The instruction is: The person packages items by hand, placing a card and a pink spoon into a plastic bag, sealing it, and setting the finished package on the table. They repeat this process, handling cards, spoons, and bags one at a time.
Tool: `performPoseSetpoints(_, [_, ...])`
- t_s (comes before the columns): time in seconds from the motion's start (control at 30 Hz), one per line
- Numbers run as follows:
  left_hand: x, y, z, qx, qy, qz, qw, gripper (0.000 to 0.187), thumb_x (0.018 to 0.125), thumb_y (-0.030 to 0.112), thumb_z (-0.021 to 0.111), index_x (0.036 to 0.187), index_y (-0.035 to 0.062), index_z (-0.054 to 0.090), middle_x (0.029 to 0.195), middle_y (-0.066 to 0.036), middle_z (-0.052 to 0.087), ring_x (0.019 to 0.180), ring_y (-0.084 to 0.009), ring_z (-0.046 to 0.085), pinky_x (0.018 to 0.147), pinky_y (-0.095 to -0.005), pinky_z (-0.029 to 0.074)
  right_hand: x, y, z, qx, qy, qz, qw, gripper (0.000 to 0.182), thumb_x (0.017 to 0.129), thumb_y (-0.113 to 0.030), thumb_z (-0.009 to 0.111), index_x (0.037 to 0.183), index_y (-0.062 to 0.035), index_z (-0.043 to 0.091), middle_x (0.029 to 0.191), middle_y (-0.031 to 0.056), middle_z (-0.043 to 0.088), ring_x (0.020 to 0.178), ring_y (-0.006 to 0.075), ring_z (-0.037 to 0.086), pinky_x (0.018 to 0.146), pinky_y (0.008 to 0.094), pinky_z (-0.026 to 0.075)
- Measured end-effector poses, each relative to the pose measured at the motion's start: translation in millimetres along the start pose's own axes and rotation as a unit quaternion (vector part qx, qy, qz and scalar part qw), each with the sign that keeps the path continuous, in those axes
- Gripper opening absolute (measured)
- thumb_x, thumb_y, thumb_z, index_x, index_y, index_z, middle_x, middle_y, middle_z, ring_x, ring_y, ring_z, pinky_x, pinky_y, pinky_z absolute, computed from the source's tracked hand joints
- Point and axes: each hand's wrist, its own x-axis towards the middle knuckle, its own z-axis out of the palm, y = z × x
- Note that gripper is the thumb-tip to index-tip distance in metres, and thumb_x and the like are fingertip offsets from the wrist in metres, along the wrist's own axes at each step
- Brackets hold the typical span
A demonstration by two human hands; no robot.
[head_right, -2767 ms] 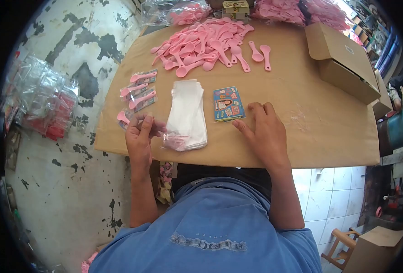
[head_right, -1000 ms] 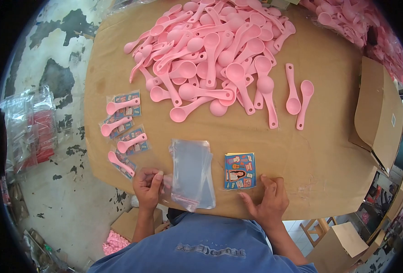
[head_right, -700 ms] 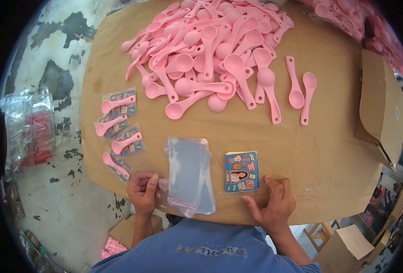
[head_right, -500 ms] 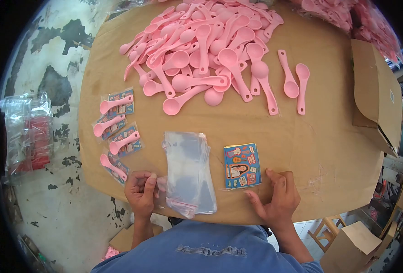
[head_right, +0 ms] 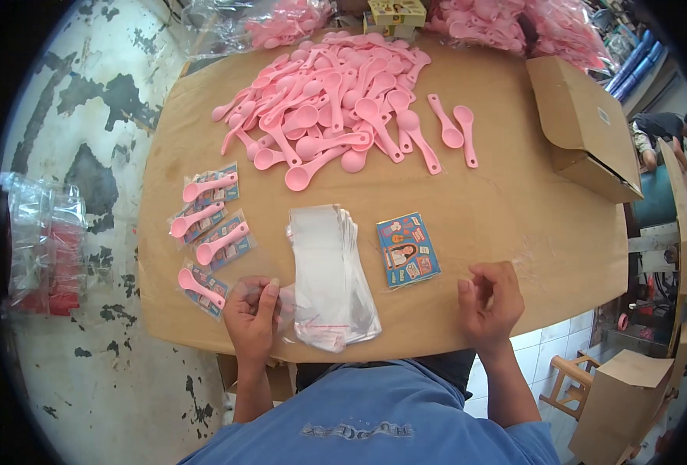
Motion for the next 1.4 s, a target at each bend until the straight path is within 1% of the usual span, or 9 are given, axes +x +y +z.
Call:
performPoseSetpoints(0.1, [0.1,2.0,0.1,-0.008,-0.004,0.004,1.000,0.012,0.103,0.009,0.067,0.108,-0.0013,0.062,0.084,-0.005,0.070,0.068,-0.0079,0.066,0.053,-0.0203,0.046,-13.4,-32.9,-23.4,-0.058,-0.019,-0.149,0.987,0.009,0.085,-0.005,0.072,0.089,-0.0052,0.064,0.066,0.0052,0.059,0.052,0.0193,0.052,0.048,0.0317,0.042])
performPoseSetpoints(0.2, [-1.0,-0.5,-1.6,-0.001,-0.006,0.020,1.000,0.012,0.104,0.009,0.066,0.108,-0.0015,0.063,0.084,-0.005,0.070,0.068,-0.0072,0.065,0.054,-0.0205,0.046,-53.1,-62.4,-25.0,0.137,-0.127,-0.232,0.955,0.008,0.079,-0.007,0.077,0.077,-0.0077,0.069,0.062,0.0020,0.062,0.047,0.0179,0.055,0.043,0.0312,0.042])
performPoseSetpoints(0.27, [0.0,-2.4,-2.4,0.000,-0.012,0.034,0.999,0.012,0.104,0.009,0.066,0.107,-0.0017,0.063,0.084,-0.005,0.071,0.068,-0.0072,0.066,0.054,-0.0207,0.047,-74.8,-77.0,-17.6,0.259,-0.273,-0.191,0.907,0.016,0.086,-0.013,0.076,0.073,-0.0071,0.069,0.062,0.0041,0.060,0.048,0.0193,0.055,0.044,0.0328,0.042])
performPoseSetpoints(0.33, [-0.9,-3.3,-3.3,-0.009,-0.022,0.037,0.999,0.012,0.104,0.009,0.065,0.107,-0.0021,0.063,0.084,-0.005,0.071,0.070,-0.0077,0.067,0.055,-0.0211,0.048,-109.8,-55.5,-4.7,0.345,-0.337,0.026,0.876,0.024,0.093,-0.019,0.071,0.075,-0.0036,0.069,0.062,0.0093,0.058,0.051,0.0229,0.055,0.049,0.0353,0.044])
performPoseSetpoints(0.4, [-2.1,-2.1,-2.5,-0.008,-0.024,0.025,0.999,0.013,0.104,0.010,0.065,0.108,-0.0023,0.063,0.084,-0.005,0.071,0.071,-0.0087,0.069,0.057,-0.0218,0.051,-130.2,-35.4,13.3,0.192,-0.399,0.199,0.874,0.030,0.097,-0.023,0.067,0.079,-0.0006,0.068,0.064,0.0129,0.057,0.055,0.0292,0.056,0.054,0.0378,0.046])
performPoseSetpoints(0.47, [-0.9,-0.6,-4.6,-0.010,-0.030,0.022,0.999,0.013,0.104,0.010,0.066,0.108,-0.0026,0.064,0.084,-0.006,0.071,0.073,-0.0096,0.070,0.058,-0.0226,0.053,-170.6,15.0,42.9,-0.014,-0.368,0.176,0.913,0.025,0.098,-0.025,0.066,0.097,-0.0011,0.073,0.082,0.0189,0.070,0.077,0.0381,0.069,0.072,0.0474,0.053])
performPoseSetpoints(0.53, [-0.6,-2.4,-7.4,-0.014,-0.044,0.021,0.999,0.014,0.104,0.010,0.066,0.108,-0.0030,0.064,0.085,-0.007,0.072,0.075,-0.0102,0.071,0.060,-0.0233,0.055,-208.8,86.7,69.7,-0.069,-0.395,0.097,0.911,0.028,0.096,-0.023,0.066,0.113,-0.0020,0.072,0.104,0.0234,0.072,0.099,0.0390,0.071,0.088,0.0501,0.053])
performPoseSetpoints(0.7, [0.7,-3.8,-11.0,0.004,-0.058,0.035,0.998,0.015,0.104,0.010,0.066,0.108,-0.0044,0.064,0.088,-0.009,0.074,0.074,-0.0098,0.071,0.062,-0.0235,0.056,-200.0,111.4,111.1,-0.031,-0.575,0.085,0.813,0.032,0.094,-0.021,0.068,0.121,-0.0046,0.070,0.118,0.0218,0.071,0.112,0.0391,0.067,0.097,0.0487,0.052])
performPoseSetpoints(1.4, [-0.1,-7.1,-24.2,-0.020,-0.093,0.039,0.995,0.015,0.103,0.010,0.068,0.107,-0.0036,0.067,0.087,-0.006,0.073,0.080,-0.0057,0.065,0.067,-0.0238,0.054,-223.5,97.7,135.8,-0.088,-0.594,0.127,0.790,0.033,0.093,-0.022,0.069,0.121,-0.0053,0.071,0.119,0.0209,0.072,0.112,0.0388,0.067,0.097,0.0480,0.052])
